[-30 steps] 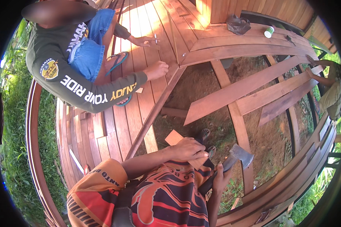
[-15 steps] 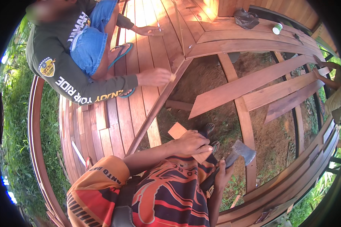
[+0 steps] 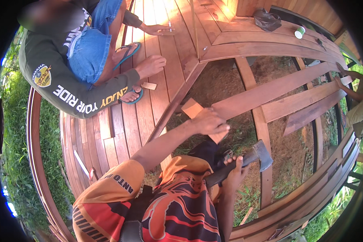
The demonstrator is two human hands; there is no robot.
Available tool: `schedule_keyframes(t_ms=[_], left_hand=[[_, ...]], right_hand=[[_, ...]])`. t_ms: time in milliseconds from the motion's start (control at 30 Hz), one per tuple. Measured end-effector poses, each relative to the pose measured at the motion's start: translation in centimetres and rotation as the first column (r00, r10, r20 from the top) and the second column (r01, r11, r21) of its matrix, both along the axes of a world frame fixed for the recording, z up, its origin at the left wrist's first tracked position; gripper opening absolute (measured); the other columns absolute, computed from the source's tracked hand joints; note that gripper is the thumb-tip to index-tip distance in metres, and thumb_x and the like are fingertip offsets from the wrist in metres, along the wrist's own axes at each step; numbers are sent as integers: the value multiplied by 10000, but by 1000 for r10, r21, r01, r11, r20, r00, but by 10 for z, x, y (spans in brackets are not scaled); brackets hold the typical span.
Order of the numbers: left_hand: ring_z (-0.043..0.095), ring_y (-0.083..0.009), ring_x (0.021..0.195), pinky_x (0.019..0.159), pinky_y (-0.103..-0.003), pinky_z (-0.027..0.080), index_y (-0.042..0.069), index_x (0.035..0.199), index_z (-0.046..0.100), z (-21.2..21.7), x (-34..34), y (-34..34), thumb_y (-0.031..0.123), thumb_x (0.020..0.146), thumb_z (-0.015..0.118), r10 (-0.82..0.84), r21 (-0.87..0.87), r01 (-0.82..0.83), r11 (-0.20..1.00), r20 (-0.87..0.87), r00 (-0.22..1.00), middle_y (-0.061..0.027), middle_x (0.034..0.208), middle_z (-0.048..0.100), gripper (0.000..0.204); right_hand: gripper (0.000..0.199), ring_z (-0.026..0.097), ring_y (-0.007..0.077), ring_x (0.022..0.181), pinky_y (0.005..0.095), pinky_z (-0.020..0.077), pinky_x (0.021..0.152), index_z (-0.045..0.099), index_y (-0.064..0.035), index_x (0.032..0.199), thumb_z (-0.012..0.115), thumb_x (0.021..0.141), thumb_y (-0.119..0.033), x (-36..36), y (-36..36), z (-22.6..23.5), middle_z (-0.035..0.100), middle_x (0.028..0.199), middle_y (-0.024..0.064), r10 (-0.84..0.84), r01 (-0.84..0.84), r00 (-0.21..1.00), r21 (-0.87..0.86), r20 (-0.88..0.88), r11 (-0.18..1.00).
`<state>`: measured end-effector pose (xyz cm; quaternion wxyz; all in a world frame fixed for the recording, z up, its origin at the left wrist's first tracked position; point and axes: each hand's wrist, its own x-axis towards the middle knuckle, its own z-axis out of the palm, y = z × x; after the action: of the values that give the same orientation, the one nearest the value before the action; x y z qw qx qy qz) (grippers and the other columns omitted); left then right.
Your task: The person uses a hammer to drive nails into wooden planks on a partially built wooden structure. They position small wooden pieces and strike them with the hammer while another person assists nearby.
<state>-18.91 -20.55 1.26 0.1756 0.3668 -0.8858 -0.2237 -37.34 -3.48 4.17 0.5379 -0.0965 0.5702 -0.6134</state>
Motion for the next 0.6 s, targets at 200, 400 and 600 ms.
schedule_keyframes(t_ms=[200,400,600], left_hand=[[686,-398,822,779,-532,520,62,824,730,-15,25,-47,500,1023,424,49,198,-101,975,251,967,-192,811,708,569],[686,-412,869,826,-541,523,75,843,740,-14,40,-52,466,1040,373,121,214,-162,963,195,973,-204,847,715,571],[687,-420,894,857,-539,527,71,856,745,-20,33,-62,430,1041,360,151,176,-203,963,269,951,-218,863,714,558]], right_hand=[[154,549,128,682,289,486,582,476,-86,1102,584,1005,-138,24,-13,-8,551,884,37,172,-170,982,-30,77,985],[143,543,132,666,295,480,567,465,-89,1075,580,998,-124,34,-15,-23,546,876,38,175,-177,979,13,109,984],[168,544,139,642,305,482,551,444,-89,1083,582,1003,-142,47,-26,-19,546,866,44,171,-175,979,31,115,984]])
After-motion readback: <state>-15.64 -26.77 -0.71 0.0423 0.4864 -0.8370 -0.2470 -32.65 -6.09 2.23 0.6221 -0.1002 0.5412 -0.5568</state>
